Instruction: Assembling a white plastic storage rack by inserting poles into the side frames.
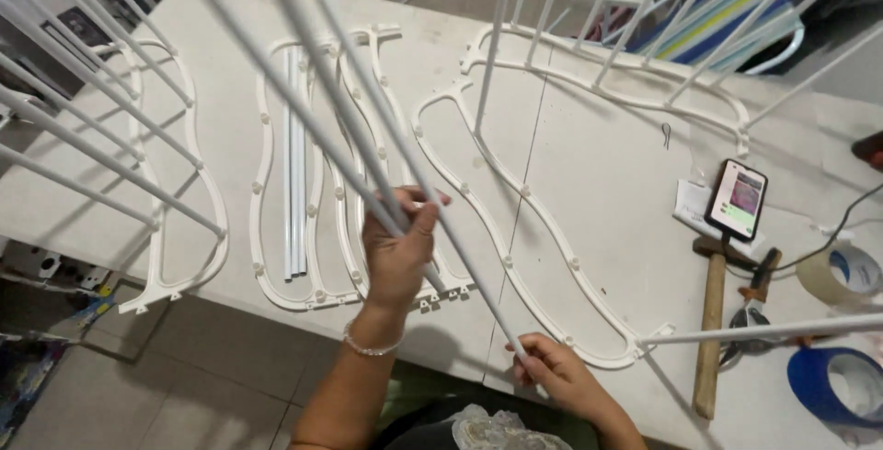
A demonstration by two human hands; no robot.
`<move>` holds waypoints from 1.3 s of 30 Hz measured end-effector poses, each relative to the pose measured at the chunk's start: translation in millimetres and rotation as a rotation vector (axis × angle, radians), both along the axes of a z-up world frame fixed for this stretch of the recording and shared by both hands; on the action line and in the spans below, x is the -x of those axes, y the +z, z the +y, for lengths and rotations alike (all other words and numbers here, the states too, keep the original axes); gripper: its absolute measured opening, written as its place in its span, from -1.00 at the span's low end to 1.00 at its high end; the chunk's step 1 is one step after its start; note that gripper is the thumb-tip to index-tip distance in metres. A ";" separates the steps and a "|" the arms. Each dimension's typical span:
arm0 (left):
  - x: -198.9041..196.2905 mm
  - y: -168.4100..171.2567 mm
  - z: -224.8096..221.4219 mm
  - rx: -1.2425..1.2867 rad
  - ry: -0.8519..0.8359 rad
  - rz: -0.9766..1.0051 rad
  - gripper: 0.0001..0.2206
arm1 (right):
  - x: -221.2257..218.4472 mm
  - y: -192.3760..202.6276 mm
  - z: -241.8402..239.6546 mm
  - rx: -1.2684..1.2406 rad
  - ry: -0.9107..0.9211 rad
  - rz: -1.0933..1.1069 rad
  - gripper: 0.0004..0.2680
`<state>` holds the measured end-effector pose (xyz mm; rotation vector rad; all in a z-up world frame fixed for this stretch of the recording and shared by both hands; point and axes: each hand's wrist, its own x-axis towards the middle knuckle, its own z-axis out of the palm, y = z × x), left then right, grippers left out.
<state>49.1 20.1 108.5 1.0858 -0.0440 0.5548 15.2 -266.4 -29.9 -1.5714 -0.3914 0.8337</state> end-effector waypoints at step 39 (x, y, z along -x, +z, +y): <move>77.0 -104.9 24.7 0.222 0.202 0.140 -0.81 | -292.9 67.5 269.7 0.547 -0.171 -0.715 -0.79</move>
